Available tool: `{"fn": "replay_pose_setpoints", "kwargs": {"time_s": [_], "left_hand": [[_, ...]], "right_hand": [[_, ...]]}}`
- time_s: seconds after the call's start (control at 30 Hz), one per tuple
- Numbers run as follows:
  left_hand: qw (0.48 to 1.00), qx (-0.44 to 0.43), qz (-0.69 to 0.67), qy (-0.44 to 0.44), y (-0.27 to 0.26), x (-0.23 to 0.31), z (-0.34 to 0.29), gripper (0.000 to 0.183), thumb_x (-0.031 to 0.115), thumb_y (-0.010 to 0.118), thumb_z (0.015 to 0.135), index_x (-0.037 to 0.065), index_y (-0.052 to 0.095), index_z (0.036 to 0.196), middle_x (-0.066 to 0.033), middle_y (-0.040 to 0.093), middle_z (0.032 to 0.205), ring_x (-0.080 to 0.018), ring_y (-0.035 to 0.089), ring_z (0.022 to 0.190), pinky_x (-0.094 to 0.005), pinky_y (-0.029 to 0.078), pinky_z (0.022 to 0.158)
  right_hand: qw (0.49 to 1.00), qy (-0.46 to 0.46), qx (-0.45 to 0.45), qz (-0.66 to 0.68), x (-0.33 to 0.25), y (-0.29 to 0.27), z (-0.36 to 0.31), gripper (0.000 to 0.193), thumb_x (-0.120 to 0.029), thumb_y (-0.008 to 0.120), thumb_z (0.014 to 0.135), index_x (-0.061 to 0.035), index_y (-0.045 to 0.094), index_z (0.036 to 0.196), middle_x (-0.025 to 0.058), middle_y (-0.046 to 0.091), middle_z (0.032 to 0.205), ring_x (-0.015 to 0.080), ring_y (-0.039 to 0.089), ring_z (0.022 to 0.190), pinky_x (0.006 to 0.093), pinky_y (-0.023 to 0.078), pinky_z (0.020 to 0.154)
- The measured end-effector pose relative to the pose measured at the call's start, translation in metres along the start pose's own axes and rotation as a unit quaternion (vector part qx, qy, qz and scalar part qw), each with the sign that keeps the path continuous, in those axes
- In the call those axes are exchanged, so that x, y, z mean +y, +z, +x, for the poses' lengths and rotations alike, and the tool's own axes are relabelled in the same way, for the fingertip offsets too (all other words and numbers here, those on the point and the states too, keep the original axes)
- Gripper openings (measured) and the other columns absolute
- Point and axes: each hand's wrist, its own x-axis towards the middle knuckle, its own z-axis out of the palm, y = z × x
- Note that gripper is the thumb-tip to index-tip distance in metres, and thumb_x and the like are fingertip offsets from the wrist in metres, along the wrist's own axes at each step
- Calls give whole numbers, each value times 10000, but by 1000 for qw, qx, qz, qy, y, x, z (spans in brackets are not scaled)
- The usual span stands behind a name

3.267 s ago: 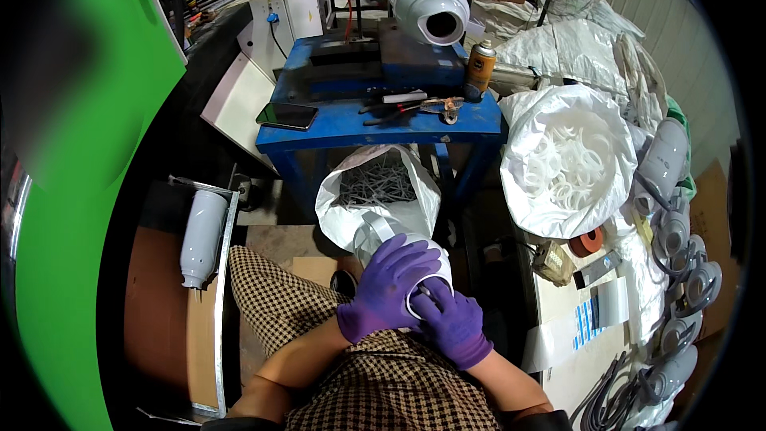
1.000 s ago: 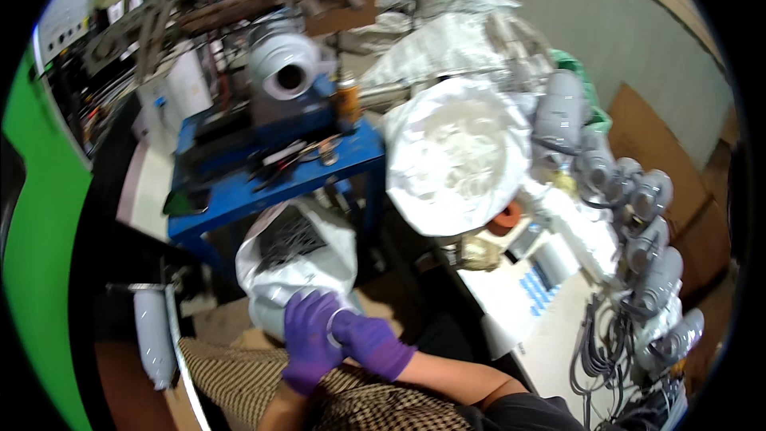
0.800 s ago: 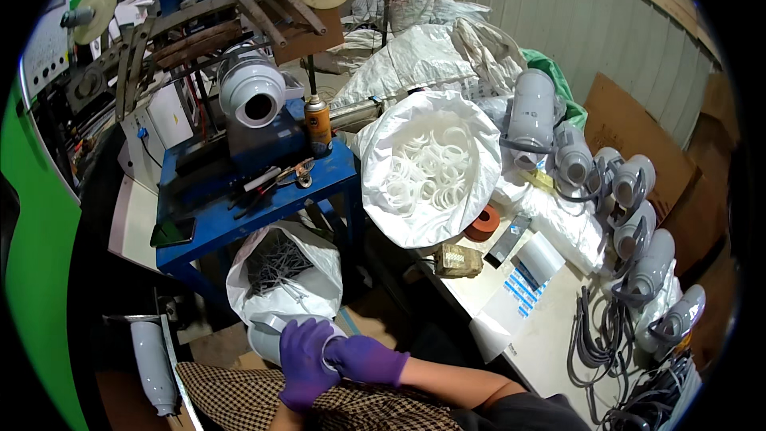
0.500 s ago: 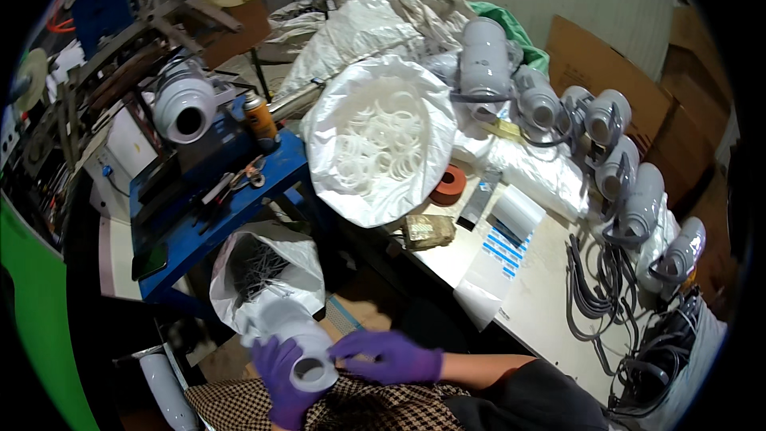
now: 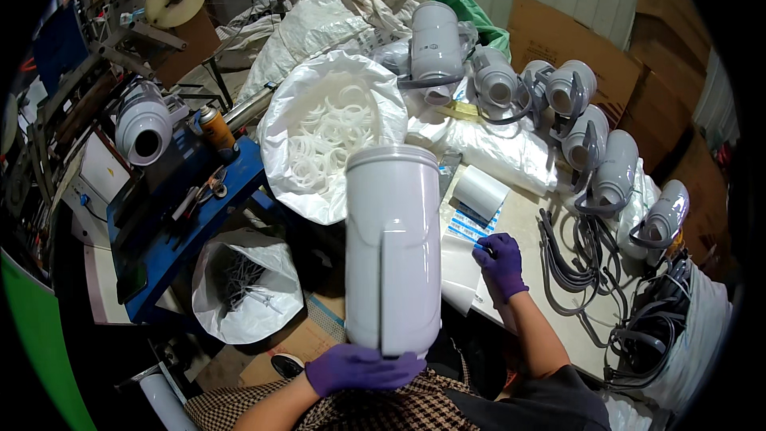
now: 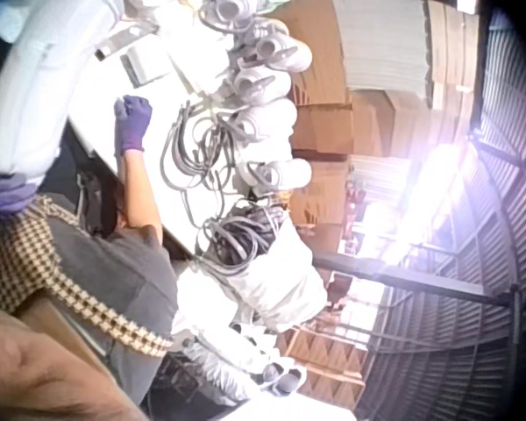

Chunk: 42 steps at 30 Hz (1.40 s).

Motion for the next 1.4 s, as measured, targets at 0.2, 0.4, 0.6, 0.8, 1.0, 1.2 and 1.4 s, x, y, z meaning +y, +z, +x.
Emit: {"fn": "replay_pose_setpoints", "kwargs": {"time_s": [0.2, 0.4, 0.6, 0.8, 1.0, 1.2, 1.4], "left_hand": [[984, -3, -170, -56, 18, 26, 4, 563, 170, 579, 975, 233, 412, 1509, 67, 426, 1589, -96, 461, 1407, -367, 381, 1172], [984, -27, -176, -9, 32, 55, -9, 608, 149, 608, 943, 215, 408, 1513, 53, 392, 1619, -110, 488, 1368, -373, 371, 1202], [975, -19, -221, -14, 31, 39, 3, 617, 141, 625, 927, 202, 421, 1506, 66, 376, 1634, -116, 470, 1379, -350, 372, 1203], [966, 5, -258, -30, 33, 40, 4, 642, 73, 682, 891, 188, 435, 1473, 76, 443, 1601, -43, 544, 1269, -240, 450, 1047], [939, 32, -306, -150, 7, 14, -1, 645, 131, 709, 867, 319, 505, 1449, 105, 477, 1555, -101, 534, 1302, -315, 406, 1124], [753, 10, -502, -425, -77, -19, -53, 505, 224, 631, 961, 563, 625, 1336, -125, 388, 1605, -450, 332, 1479, -647, 263, 1184], [26, 210, -596, -775, -165, -22, -50, 805, 408, 567, 1014, 60, 190, 1635, -161, 329, 1632, -285, 370, 1490, -401, 311, 1232]], "right_hand": [[997, -69, 16, 12, -15, -15, -20, 119, -70, 788, 751, -72, 705, 836, 94, 651, 920, 283, 650, 900, 400, 531, 796], [970, -6, -18, 242, -107, -49, 34, 90, -108, 705, 864, -43, 706, 927, 71, 627, 890, 246, 583, 908, 371, 491, 831], [950, -127, -171, 230, -142, -52, 101, 159, -173, 666, 949, -36, 707, 881, 70, 609, 786, 229, 526, 885, 357, 453, 822], [957, -95, -217, 166, -147, -48, 109, 190, -211, 735, 909, -32, 690, 867, 113, 569, 902, 248, 562, 919, 377, 467, 844], [969, -243, 45, 22, -141, -25, 124, 675, -304, 909, 715, -57, 598, 1261, 198, 594, 1186, 342, 591, 1164, 434, 460, 1033], [923, 110, -153, 335, -149, -21, 120, 127, -112, 733, 870, -20, 689, 946, 13, 671, 825, 88, 598, 726, 263, 500, 677], [883, 104, -272, 369, -272, 22, 93, 206, -200, 796, 884, -32, 685, 929, 5, 637, 781, 83, 586, 686, 269, 493, 636]]}}
